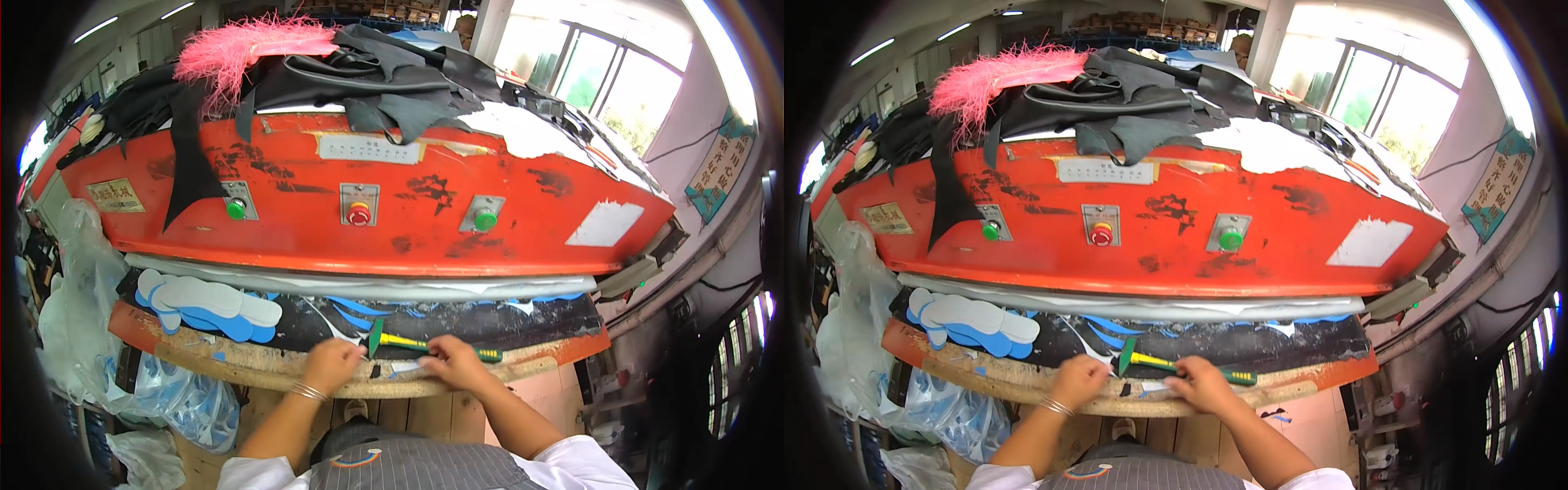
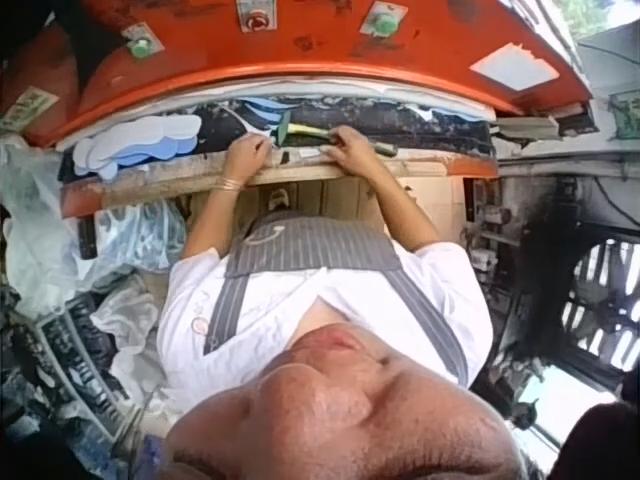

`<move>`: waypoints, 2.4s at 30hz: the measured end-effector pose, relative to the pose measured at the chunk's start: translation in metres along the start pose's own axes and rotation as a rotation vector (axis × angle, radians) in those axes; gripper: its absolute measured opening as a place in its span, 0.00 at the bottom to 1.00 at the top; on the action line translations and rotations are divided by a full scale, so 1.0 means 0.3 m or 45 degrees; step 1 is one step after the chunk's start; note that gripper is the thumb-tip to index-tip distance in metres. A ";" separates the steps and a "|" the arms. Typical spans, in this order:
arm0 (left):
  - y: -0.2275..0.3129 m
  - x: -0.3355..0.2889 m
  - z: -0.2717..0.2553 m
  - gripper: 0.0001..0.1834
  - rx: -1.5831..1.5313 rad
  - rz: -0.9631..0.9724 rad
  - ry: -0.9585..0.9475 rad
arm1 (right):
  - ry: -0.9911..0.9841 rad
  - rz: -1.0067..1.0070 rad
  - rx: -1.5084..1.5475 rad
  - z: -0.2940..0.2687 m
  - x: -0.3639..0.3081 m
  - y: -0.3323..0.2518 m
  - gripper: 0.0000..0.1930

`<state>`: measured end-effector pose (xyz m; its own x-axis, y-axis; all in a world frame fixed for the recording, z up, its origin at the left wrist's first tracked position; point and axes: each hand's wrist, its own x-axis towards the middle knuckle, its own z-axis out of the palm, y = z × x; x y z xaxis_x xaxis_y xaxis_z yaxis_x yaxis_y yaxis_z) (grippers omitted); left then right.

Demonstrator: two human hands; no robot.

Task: Operating a hydraulic press to cut shoe insole shapes from material sheets.

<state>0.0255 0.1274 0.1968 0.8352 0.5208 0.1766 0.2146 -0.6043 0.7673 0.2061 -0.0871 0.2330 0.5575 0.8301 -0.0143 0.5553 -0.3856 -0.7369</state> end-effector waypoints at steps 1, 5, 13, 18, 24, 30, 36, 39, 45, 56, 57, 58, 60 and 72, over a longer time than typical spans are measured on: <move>0.037 -0.053 0.044 0.12 0.052 0.095 -0.061 | -0.091 -0.098 -0.161 0.010 -0.046 -0.004 0.27; 0.136 -0.193 0.127 0.10 0.371 0.140 -0.085 | -0.144 -0.172 -0.510 0.064 -0.190 0.026 0.35; 0.132 -0.243 0.250 0.13 0.444 0.174 0.158 | 0.015 -0.258 -0.673 0.102 -0.238 0.085 0.22; 0.104 -0.169 0.259 0.18 0.401 0.065 -0.221 | -0.200 -0.254 -0.739 0.088 -0.224 0.147 0.23; 0.154 0.108 0.199 0.14 0.035 -0.030 -0.288 | -0.552 -0.075 -0.084 -0.137 0.074 0.081 0.20; -0.102 0.524 0.390 0.13 0.239 0.396 0.018 | 0.213 -0.562 -0.308 0.011 0.719 0.275 0.24; -0.193 0.568 0.393 0.07 0.104 0.331 0.065 | -0.224 -0.677 -1.178 0.137 1.091 0.195 0.21; -0.126 0.616 0.403 0.06 -0.041 0.443 0.098 | -0.246 -0.746 -1.191 0.137 1.174 0.251 0.18; -0.134 0.575 0.301 0.08 -0.042 0.356 0.160 | -0.317 -0.917 -0.700 0.140 1.122 0.169 0.21; -0.147 0.449 0.416 0.29 0.698 0.369 0.061 | 0.400 -1.064 0.185 -0.119 0.958 0.372 0.10; -0.139 0.454 0.402 0.26 0.722 0.401 0.044 | 0.449 -1.045 0.327 -0.184 0.931 0.346 0.11; -0.117 0.471 0.400 0.24 0.723 0.448 0.025 | 0.458 -0.784 0.852 -0.235 0.869 0.315 0.11; -0.009 0.548 0.352 0.21 0.866 0.277 -0.335 | 1.001 -0.792 0.090 -0.342 0.795 0.291 0.07; -0.200 0.925 0.596 0.23 0.695 0.336 -0.168 | 0.291 0.538 -0.517 -0.184 0.710 0.532 0.28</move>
<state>0.3349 0.2002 0.0896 0.9435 0.2541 0.2129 0.1913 -0.9419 0.2760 0.4475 0.0058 0.1497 0.8730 0.4826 -0.0702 0.4231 -0.8211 -0.3830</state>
